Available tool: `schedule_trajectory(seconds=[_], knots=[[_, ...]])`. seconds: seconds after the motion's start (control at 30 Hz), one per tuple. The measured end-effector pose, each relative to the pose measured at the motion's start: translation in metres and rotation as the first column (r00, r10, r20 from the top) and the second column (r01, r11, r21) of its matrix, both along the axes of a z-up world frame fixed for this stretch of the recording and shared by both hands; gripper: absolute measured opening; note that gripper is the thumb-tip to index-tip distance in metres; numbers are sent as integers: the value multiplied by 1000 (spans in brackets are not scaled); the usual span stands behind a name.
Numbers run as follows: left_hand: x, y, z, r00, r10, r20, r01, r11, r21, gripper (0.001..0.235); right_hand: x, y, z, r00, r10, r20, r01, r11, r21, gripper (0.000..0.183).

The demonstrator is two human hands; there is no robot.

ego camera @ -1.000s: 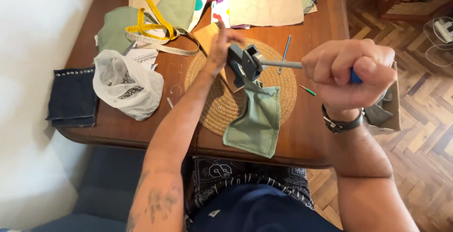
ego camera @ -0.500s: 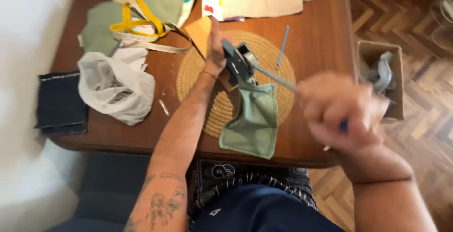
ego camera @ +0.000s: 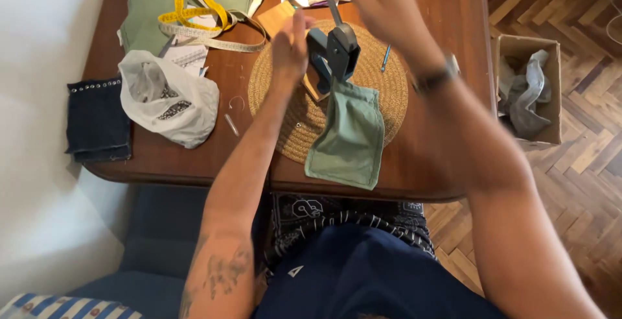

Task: Installing metal eyelets onto a green fabric strip using a manual hand press tool

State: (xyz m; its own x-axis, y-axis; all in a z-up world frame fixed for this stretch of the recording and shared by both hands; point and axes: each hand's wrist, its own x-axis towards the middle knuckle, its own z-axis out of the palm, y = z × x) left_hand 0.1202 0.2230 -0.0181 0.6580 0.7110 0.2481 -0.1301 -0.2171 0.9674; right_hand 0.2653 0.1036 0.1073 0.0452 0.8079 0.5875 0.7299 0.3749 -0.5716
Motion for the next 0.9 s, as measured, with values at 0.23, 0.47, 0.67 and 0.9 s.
schedule_trajectory(seconds=[0.23, 0.47, 0.67, 0.9], knots=[[-66, -98, -10, 896, 291, -334, -251, 955, 159, 29, -8, -104, -105, 990, -66, -121, 43, 982, -186, 37], [-70, -123, -27, 993, 60, 102, -33, 967, -251, 46, -29, -146, -105, 971, -48, -236, 14, 989, -145, 14], [-95, -168, 1, 989, -145, 27, 146, 932, -333, 19, -54, -194, -75, 899, -32, -437, -63, 978, -201, 10], [-103, -190, 38, 973, -79, 215, 157, 914, -375, 12, -43, -214, -69, 813, -123, -569, 16, 982, -189, 23]])
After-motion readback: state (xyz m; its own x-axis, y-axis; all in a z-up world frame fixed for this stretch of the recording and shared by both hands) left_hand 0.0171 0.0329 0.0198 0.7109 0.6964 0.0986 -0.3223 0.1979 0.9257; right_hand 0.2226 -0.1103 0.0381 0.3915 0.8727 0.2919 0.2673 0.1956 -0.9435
